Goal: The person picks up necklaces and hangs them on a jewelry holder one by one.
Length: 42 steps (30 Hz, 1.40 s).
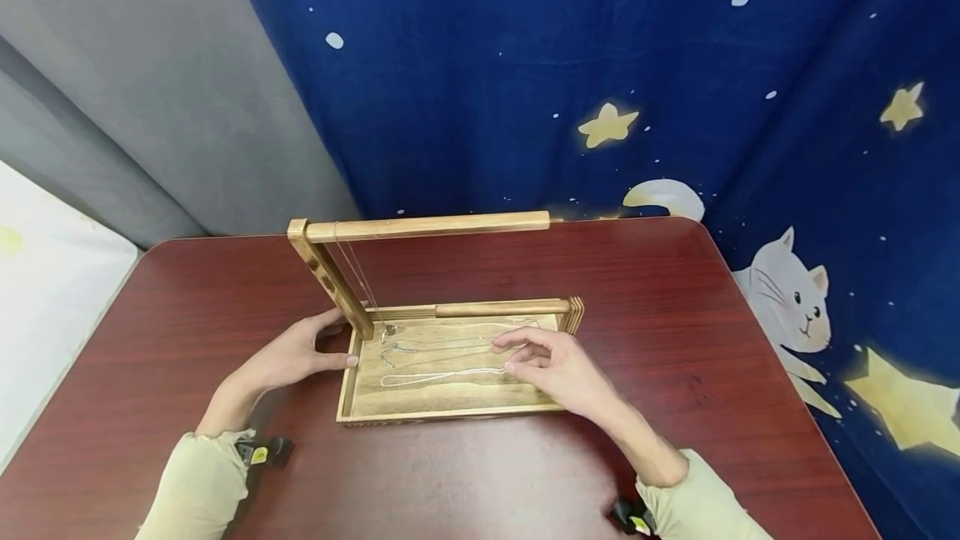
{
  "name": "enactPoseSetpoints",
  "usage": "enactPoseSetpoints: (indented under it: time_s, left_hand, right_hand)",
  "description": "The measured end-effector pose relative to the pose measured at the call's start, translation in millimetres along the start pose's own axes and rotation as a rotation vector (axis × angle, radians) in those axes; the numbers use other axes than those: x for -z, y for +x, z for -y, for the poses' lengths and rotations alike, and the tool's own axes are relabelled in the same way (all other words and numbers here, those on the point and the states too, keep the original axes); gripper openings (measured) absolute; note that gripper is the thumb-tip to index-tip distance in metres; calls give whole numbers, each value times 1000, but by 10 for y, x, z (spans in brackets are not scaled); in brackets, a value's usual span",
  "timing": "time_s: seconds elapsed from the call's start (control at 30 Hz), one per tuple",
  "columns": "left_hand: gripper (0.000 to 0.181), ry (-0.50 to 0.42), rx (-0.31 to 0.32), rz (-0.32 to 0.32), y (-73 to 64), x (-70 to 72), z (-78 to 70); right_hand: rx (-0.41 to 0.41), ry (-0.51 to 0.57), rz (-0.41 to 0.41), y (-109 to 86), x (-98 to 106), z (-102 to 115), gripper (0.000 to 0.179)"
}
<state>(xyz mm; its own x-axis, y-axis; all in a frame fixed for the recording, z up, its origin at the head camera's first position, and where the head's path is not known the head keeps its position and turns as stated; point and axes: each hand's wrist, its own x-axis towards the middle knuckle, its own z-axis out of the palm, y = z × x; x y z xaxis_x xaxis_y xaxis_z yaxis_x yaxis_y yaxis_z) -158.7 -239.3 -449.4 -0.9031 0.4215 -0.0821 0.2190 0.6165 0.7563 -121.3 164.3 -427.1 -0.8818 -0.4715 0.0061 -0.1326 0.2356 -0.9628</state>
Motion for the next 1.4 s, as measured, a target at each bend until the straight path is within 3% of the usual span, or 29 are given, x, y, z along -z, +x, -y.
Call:
enactPoseSetpoints:
  time_s: [0.23,0.47,1.17,1.4]
  left_hand:
    - [79,12,7,0,3,-5,3]
    - [79,14,11,-5,0,-6,3]
    - [79,7,14,1,-6,-5,8]
    - [80,17,18,-6,-5,-3,-6]
  right_hand:
    - [-33,-45,-18,-5,-59,-59,27]
    - [1,-116,-21,32,-92,-126,26]
    - [-35,-373,-5,97,-179,-191,21]
    - [-30,-429,-32,108,-191,-192,21]
